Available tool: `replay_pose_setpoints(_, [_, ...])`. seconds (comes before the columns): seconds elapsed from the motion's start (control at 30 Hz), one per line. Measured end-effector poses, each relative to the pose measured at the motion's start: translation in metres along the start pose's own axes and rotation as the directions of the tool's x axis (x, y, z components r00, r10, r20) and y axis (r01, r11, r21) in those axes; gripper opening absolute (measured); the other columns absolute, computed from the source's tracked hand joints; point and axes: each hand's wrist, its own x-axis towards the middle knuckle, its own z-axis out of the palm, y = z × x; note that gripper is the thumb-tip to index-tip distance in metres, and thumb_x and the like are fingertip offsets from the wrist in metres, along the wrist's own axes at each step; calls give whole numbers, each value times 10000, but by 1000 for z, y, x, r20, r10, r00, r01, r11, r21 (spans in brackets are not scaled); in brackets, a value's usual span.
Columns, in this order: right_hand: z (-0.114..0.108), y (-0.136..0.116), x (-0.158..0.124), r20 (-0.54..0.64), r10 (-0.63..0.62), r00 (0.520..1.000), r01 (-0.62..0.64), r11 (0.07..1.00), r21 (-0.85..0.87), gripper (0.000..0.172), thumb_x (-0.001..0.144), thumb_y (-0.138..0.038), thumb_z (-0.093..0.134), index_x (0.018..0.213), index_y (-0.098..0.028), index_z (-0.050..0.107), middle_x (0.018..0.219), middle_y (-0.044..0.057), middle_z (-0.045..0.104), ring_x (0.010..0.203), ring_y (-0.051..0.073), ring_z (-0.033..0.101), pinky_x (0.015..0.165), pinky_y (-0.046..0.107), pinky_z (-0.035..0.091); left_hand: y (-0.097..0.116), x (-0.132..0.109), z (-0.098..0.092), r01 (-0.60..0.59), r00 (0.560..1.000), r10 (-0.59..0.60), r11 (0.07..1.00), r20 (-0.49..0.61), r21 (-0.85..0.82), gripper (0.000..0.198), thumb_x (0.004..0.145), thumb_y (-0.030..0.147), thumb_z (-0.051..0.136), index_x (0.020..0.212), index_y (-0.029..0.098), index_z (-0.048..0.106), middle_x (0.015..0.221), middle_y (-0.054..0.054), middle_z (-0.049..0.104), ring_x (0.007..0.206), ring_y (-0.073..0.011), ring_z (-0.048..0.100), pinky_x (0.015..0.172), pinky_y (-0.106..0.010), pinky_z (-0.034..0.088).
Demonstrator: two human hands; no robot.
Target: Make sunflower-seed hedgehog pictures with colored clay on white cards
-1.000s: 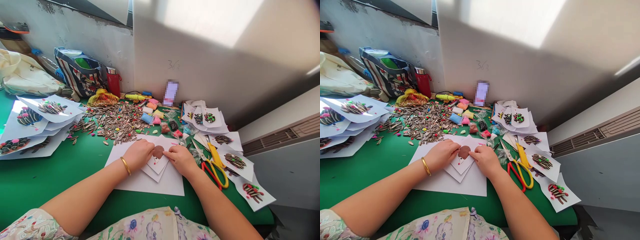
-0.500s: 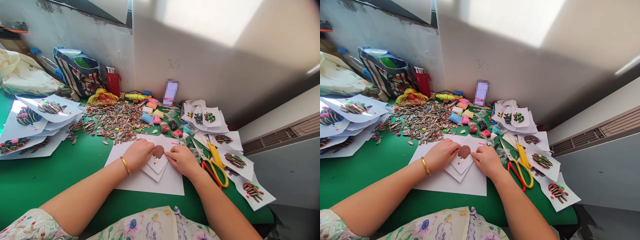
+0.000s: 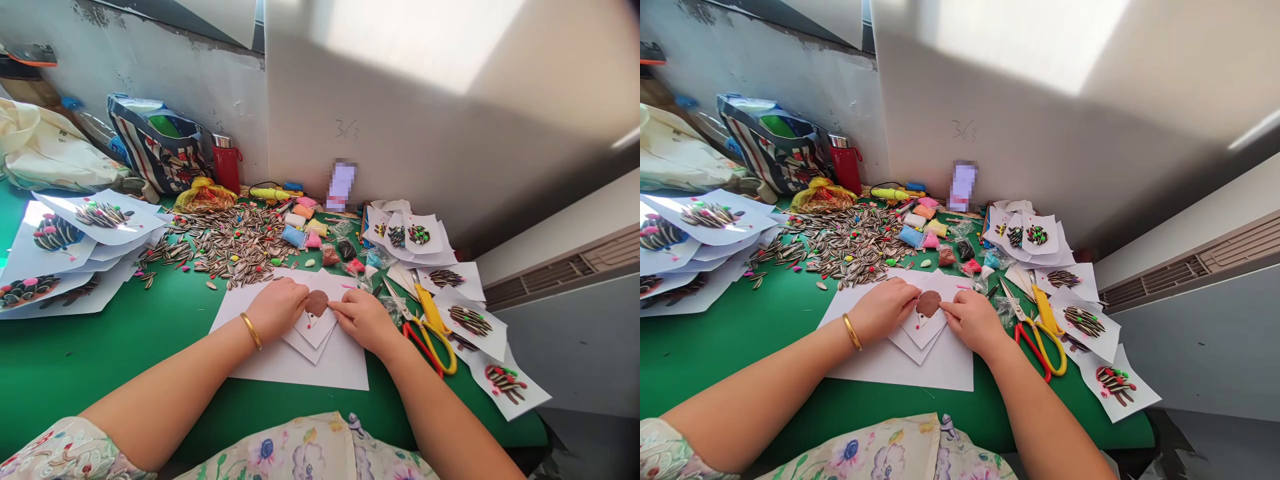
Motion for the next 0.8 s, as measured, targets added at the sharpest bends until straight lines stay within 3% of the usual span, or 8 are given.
replay_pose_setpoints(0.33, [-6, 7, -3, 58, -62, 996, 64, 997, -37, 233, 931, -242, 567, 1055, -286, 760, 865, 58, 652, 823, 182, 570, 759, 332, 423, 1, 0, -1, -9, 1000, 10, 1000, -6, 21, 202, 940, 203, 470, 778, 175, 587, 753, -60, 631, 780, -215, 573, 678, -334, 400])
replay_pose_setpoints(0.57, [-8, 7, -1, -90, -40, 995, 48, 995, 85, 266, 924, -186, 544, 1108, -222, 734, 835, 63, 645, 804, 190, 572, 729, 333, 469, -2, 0, 3, -15, 999, 14, 1000, -35, -18, 162, 915, 192, 514, 790, 172, 614, 750, -57, 642, 783, -219, 587, 679, -337, 437])
replay_pose_setpoints(0.7, [-5, 6, 2, -134, -37, 990, 50, 994, 97, 270, 917, -168, 540, 1110, -211, 724, 847, 72, 659, 830, 208, 582, 752, 357, 484, -6, 1, 6, -124, 968, 95, 986, -231, -112, 130, 888, 157, 554, 834, 181, 671, 930, -75, 687, 889, -215, 616, 775, -350, 472])
replay_pose_setpoints(0.8, [-2, 2, 5, -177, -11, 984, 33, 992, 119, 266, 919, -174, 535, 1109, -201, 719, 878, 85, 671, 859, 221, 588, 785, 377, 484, -6, 1, 6, -165, 918, 85, 970, -388, -179, 128, 878, 159, 584, 839, 197, 699, 878, -58, 695, 838, -199, 626, 753, -338, 475])
